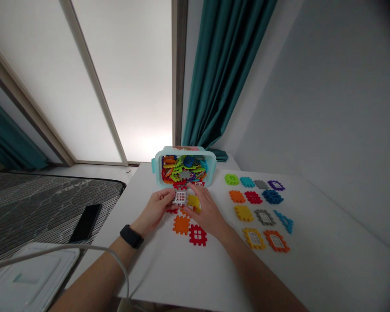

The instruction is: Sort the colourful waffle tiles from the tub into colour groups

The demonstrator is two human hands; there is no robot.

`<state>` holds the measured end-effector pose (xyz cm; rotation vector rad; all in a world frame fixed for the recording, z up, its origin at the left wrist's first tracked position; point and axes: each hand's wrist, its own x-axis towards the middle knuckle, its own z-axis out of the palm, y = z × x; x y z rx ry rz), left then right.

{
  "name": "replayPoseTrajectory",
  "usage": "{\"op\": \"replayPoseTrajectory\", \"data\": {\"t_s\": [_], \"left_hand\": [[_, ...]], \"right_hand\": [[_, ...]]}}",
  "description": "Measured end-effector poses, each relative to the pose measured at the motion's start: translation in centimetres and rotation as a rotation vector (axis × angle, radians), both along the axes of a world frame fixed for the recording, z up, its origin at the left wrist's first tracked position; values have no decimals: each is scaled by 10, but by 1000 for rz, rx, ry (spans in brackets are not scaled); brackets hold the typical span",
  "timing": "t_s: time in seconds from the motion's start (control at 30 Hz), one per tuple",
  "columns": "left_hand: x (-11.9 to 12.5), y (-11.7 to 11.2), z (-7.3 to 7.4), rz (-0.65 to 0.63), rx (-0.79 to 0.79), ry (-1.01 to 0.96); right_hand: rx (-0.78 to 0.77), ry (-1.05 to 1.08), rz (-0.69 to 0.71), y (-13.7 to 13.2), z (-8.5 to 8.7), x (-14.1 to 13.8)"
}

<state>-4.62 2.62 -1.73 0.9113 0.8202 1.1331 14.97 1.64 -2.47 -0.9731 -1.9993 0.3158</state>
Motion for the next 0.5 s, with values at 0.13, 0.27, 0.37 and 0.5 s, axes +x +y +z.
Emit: {"op": "replayPoseTrajectory", "data": {"t_s": [0.13,0.27,0.37,0.5], "left_hand": [[1,-2,1,-32,-15,-28],[-1,0,4,5,-62,-105],[-5,3,6,1,-80,-130],[-7,3,7,0,-63,-124]], "right_hand": [[20,-21,10,1,0,2],[58,-17,-13,2,0,4],[44,-10,-31,2,0,5],[38,-11,-33,3,-1,6]]}}
